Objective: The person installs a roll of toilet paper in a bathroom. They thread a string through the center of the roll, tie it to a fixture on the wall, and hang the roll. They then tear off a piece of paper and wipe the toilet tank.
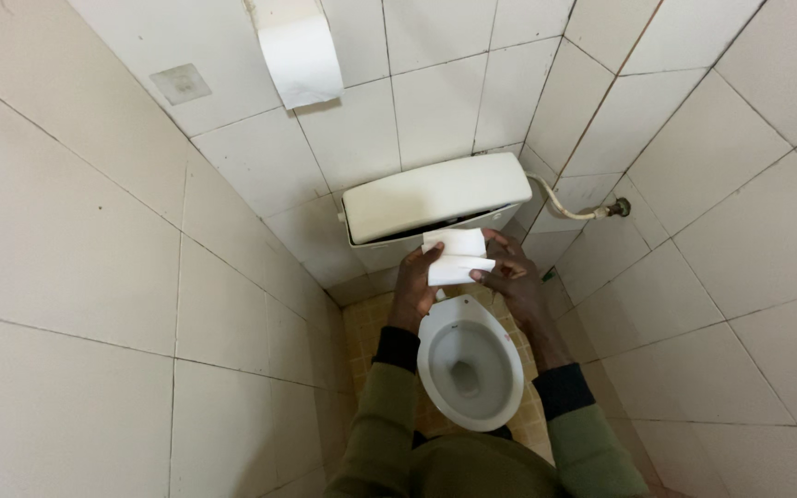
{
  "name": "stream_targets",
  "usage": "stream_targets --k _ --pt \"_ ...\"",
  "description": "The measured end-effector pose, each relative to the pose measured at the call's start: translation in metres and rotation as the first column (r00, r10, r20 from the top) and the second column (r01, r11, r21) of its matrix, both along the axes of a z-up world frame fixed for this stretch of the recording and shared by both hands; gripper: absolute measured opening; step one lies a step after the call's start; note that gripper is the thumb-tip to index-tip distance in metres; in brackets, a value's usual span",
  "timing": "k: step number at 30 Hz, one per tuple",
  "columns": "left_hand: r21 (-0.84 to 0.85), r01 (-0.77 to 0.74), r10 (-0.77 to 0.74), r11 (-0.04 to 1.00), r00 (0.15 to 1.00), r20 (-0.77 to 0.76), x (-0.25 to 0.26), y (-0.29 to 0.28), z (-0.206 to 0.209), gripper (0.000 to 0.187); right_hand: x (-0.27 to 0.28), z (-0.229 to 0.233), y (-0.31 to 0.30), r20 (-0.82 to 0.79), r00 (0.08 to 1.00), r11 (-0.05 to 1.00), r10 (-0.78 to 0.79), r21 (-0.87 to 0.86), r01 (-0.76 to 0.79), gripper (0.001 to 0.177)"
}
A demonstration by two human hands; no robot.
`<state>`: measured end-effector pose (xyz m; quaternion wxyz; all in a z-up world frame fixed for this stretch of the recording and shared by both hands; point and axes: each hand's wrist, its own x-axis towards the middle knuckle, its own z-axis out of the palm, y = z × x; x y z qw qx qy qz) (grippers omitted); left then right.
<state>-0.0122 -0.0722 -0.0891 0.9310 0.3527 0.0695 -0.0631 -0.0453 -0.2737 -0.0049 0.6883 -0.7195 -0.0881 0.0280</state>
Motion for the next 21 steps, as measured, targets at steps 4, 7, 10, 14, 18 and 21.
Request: stream_targets --k 4,7,10,14,18,21 --pt "-0.041 0.011 -0.013 0.999 0.999 -0.046 0.001 -0.002 -0.005 0.034 0.003 0.006 -0.003 -0.015 0.999 0.99 0.032 0.14 -0.03 0.03" --pt "-0.023 0.093 -0.094 0.995 0.995 -0.028 0.001 -0.004 -0.007 0.032 0.005 0.002 -0.003 -0.144 0.99 0.962 0.006 0.272 0.034 0.051" --pt "0.002 0.212 -0.211 0.977 0.976 0.057 0.002 -0.005 -0.014 0.03 0.01 -0.005 -0.003 0.01 0.996 0.974 -0.089 0.211 0.085 0.024" --pt "0.034 0.252 -0.254 0.967 0.952 0.169 0.003 -0.006 -0.022 0.025 0.012 -0.015 -0.002 -0.043 0.986 0.954 -0.16 0.252 0.165 0.02" --pt "0.04 0.262 -0.265 0.964 0.958 0.112 0.002 -0.008 -0.012 0.03 0.014 -0.021 -0.002 -0.115 0.974 0.936 -0.193 0.278 0.218 0.021" --pt "0.077 0.269 -0.274 0.96 0.96 0.06 -0.003 -0.01 0.004 0.032 0.013 -0.023 -0.002 -0.104 0.974 0.944 -0.199 0.245 0.219 0.021"
